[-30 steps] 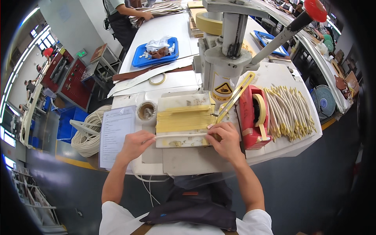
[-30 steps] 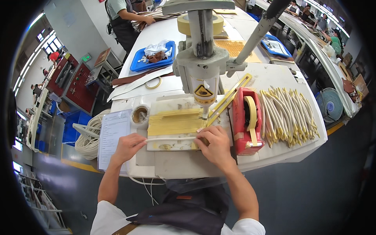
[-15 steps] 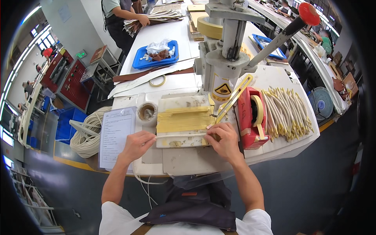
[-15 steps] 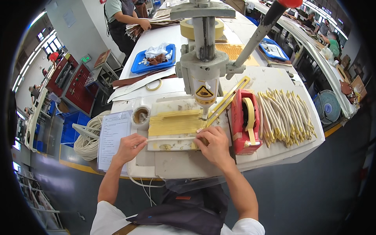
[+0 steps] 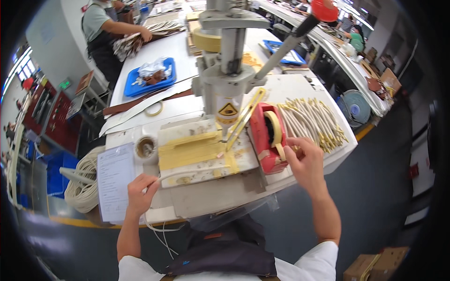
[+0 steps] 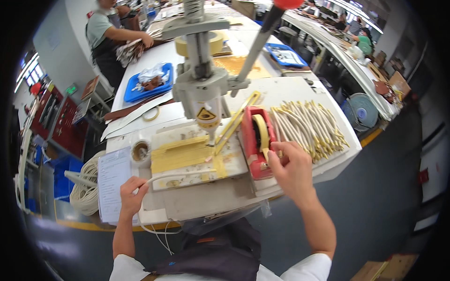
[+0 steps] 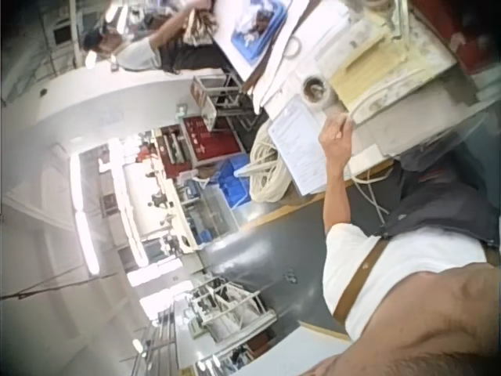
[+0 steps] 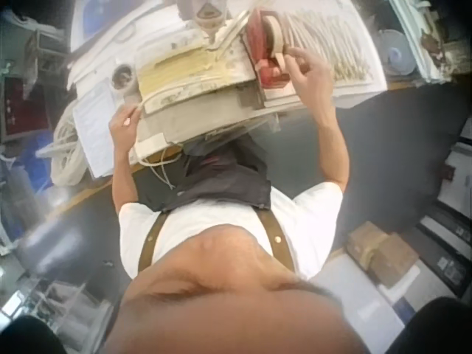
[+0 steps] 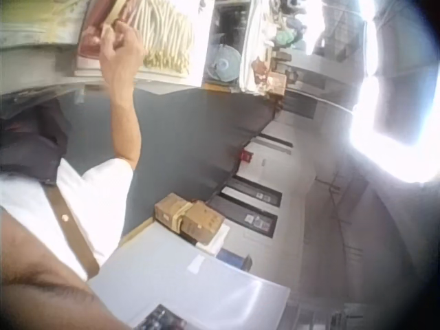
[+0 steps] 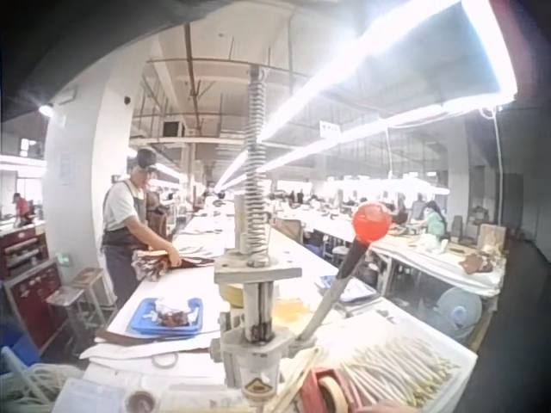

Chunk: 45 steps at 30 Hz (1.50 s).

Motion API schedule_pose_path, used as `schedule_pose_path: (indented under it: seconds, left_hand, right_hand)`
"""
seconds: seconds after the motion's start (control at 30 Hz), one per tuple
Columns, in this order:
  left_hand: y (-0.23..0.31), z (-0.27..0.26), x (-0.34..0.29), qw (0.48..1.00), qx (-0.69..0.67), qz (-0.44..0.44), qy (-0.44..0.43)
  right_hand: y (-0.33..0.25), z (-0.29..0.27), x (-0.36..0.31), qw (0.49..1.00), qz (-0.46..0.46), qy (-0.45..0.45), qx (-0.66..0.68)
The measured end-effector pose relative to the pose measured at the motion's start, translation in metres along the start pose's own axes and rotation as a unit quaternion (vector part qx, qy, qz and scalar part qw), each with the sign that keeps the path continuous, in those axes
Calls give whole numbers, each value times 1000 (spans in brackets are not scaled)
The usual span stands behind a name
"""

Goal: The person repeatedly picks up white cables, aligns them on a jig, and uses a manual press to attach yellow plastic tips to the ends. The finished cables are placed in a pile on the right side of the workstation.

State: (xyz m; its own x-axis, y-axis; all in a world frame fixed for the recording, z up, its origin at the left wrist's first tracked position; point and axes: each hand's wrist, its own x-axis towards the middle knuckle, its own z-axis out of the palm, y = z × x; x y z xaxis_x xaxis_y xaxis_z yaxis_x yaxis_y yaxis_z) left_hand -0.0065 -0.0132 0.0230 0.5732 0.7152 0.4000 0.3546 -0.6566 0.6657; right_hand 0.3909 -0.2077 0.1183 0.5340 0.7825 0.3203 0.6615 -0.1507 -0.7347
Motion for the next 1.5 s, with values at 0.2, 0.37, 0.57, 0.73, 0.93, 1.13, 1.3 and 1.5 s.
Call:
schedule_pose_path:
  seconds: [0.2,0.37,0.57,0.73,0.93,1.13,1.3,1.5]
  left_hand:
    - [53,43,-19,854,-464,-237,-4]
    - [79,69,-23,744,-565,-346,-92]
    - [92,85,-27,728,-565,-366,-130]
    - [94,91,-17,737,-543,-379,-133]
    - [99,100,-5,750,-528,-377,-128]
    - [106,99,4,756,-524,-365,-142]
    - [114,97,5,748,-545,-343,-162]
    - [122,94,1,778,-511,-315,-186]
  right_hand:
    - [19,-23,38,924,303,-216,83]
    - [12,-26,40,867,384,-230,218]
    - [25,-27,9,817,367,-167,412]
    - [29,-8,-32,849,288,-58,439]
    - [57,14,-59,904,205,-1,376]
    - [62,21,-55,975,119,35,185]
    - [76,10,-54,983,111,34,144]
    - [25,8,-87,980,67,20,184]
